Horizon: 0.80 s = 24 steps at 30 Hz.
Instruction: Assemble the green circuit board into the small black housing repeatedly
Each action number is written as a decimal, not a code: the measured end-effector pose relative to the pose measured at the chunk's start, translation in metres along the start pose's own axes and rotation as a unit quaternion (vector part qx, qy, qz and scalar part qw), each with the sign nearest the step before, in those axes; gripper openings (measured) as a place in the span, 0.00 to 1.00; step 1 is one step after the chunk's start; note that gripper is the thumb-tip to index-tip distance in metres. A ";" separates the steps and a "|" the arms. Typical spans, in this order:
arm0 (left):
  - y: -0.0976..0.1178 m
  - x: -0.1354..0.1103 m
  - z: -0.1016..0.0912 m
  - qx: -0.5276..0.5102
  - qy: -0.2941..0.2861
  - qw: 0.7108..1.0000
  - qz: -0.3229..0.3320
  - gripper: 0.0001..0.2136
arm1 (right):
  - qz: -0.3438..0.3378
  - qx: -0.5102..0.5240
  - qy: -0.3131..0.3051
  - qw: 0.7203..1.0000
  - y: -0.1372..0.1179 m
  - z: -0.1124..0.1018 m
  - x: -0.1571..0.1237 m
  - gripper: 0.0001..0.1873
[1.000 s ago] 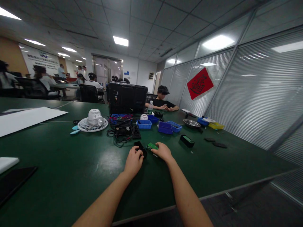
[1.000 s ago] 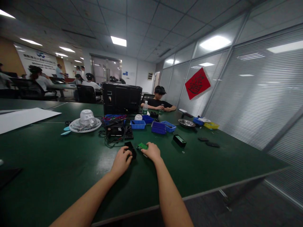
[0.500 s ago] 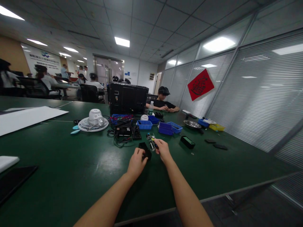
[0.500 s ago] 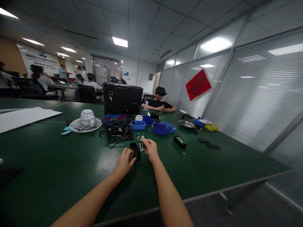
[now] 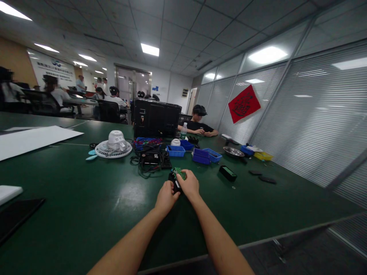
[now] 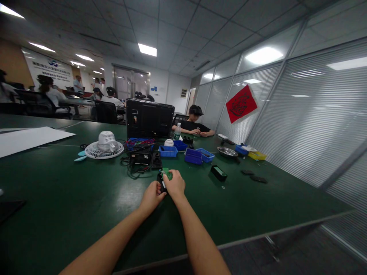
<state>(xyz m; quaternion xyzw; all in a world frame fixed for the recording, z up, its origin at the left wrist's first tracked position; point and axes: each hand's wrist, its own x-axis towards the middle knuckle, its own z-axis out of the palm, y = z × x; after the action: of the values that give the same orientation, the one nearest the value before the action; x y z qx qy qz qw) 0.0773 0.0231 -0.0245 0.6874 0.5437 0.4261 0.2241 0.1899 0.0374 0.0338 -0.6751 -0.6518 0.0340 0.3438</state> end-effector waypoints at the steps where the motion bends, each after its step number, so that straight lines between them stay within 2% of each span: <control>1: 0.000 0.000 0.000 0.001 -0.002 1.000 -0.001 0.12 | -0.002 -0.015 -0.007 1.000 -0.001 0.000 -0.001 0.17; 10: -0.002 -0.001 -0.001 0.010 -0.011 1.000 0.015 0.10 | -0.003 -0.101 -0.041 0.994 -0.003 0.003 -0.002 0.19; 17: -0.002 0.001 0.000 0.029 -0.009 0.999 0.011 0.07 | -0.017 -0.123 -0.068 0.990 -0.006 0.005 -0.005 0.20; 24: 0.000 0.000 -0.001 0.032 0.000 0.999 0.035 0.05 | -0.025 -0.137 -0.067 0.988 -0.004 0.013 -0.009 0.19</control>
<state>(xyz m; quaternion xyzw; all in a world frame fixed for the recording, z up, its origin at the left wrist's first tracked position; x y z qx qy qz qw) 0.0767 0.0231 -0.0237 0.7128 0.5330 0.4158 0.1870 0.1784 0.0347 0.0224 -0.6956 -0.6886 -0.0190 0.2039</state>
